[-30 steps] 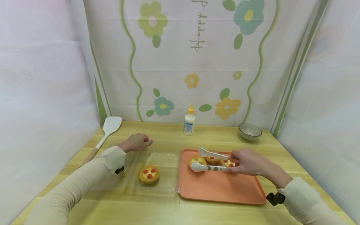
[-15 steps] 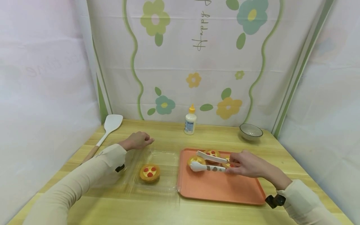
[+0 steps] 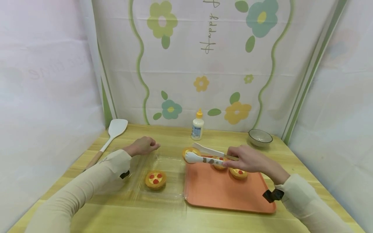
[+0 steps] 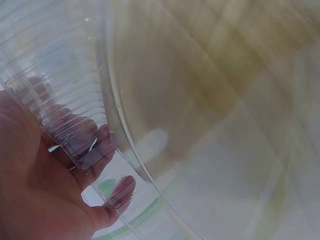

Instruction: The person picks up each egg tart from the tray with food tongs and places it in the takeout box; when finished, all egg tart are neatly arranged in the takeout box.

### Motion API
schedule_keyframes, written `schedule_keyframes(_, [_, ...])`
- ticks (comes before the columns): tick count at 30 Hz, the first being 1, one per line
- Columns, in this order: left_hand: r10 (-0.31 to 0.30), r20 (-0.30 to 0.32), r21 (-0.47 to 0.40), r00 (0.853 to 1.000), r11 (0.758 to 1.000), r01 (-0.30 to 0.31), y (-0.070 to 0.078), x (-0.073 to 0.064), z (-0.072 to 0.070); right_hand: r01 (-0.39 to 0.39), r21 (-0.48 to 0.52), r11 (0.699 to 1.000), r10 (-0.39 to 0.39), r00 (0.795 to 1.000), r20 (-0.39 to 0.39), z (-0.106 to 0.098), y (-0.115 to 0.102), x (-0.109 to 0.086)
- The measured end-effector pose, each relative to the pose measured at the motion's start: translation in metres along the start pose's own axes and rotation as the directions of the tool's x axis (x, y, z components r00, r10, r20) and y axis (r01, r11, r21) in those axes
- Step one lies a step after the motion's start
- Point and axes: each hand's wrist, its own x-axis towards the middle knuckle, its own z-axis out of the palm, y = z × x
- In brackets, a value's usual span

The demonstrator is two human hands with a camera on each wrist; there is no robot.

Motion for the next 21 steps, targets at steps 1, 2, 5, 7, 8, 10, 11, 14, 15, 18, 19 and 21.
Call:
schedule_keyframes(1, [0.005,-0.002,-0.011,1.000,1.000,-0.005,-0.001,0.000,0.001,0.003,-0.007,1.000,-0.003,1.000,0.002,0.002,-0.002,0.005])
schedule_keyframes(2, [0.013,-0.005,-0.021,1.000,1.000,-0.013,-0.001,0.000,0.001,0.003,-0.015,1.000,-0.003,1.000,0.007,0.004,-0.003,0.009])
schedule_keyframes(5, [0.023,-0.004,-0.043,1.000,0.999,-0.023,-0.003,0.001,0.003,0.014,-0.032,0.999,-0.013,1.000,0.024,0.011,-0.007,0.022])
schedule_keyframes(7, [0.026,-0.008,-0.046,1.000,0.999,-0.027,-0.005,0.001,0.003,0.024,-0.032,0.999,-0.023,0.999,0.033,0.017,-0.009,0.030])
schedule_keyframes(8, [0.030,-0.010,-0.046,0.999,0.998,-0.031,-0.005,0.001,0.003,0.026,-0.034,0.999,-0.025,0.999,0.037,0.019,-0.010,0.033])
schedule_keyframes(10, [0.033,-0.014,-0.049,0.999,0.998,-0.034,-0.005,0.002,0.003,0.030,-0.035,0.999,-0.028,0.999,0.040,0.023,-0.012,0.040])
schedule_keyframes(11, [0.037,-0.018,-0.049,0.999,0.998,-0.037,-0.005,0.002,0.003,0.037,-0.037,0.999,-0.036,0.999,0.041,0.025,-0.013,0.043])
schedule_keyframes(14, [0.040,-0.024,-0.048,0.999,0.998,-0.041,-0.004,0.002,0.002,0.044,-0.027,0.999,-0.042,0.998,0.055,0.031,-0.017,0.053])
schedule_keyframes(15, [0.042,-0.027,-0.048,0.999,0.998,-0.043,-0.004,0.002,0.002,0.047,-0.020,0.999,-0.046,0.997,0.060,0.033,-0.018,0.057])
schedule_keyframes(18, [0.048,-0.028,-0.043,0.998,0.998,-0.050,-0.004,0.001,0.002,0.062,-0.008,0.998,-0.061,0.995,0.074,0.041,-0.022,0.066])
schedule_keyframes(19, [0.050,-0.026,-0.043,0.998,0.998,-0.051,-0.004,0.001,0.002,0.065,-0.007,0.998,-0.064,0.995,0.079,0.043,-0.023,0.069])
schedule_keyframes(21, [0.050,-0.021,-0.045,0.999,0.998,-0.051,-0.004,0.001,0.002,0.073,-0.012,0.997,-0.072,0.993,0.089,0.048,-0.025,0.074])
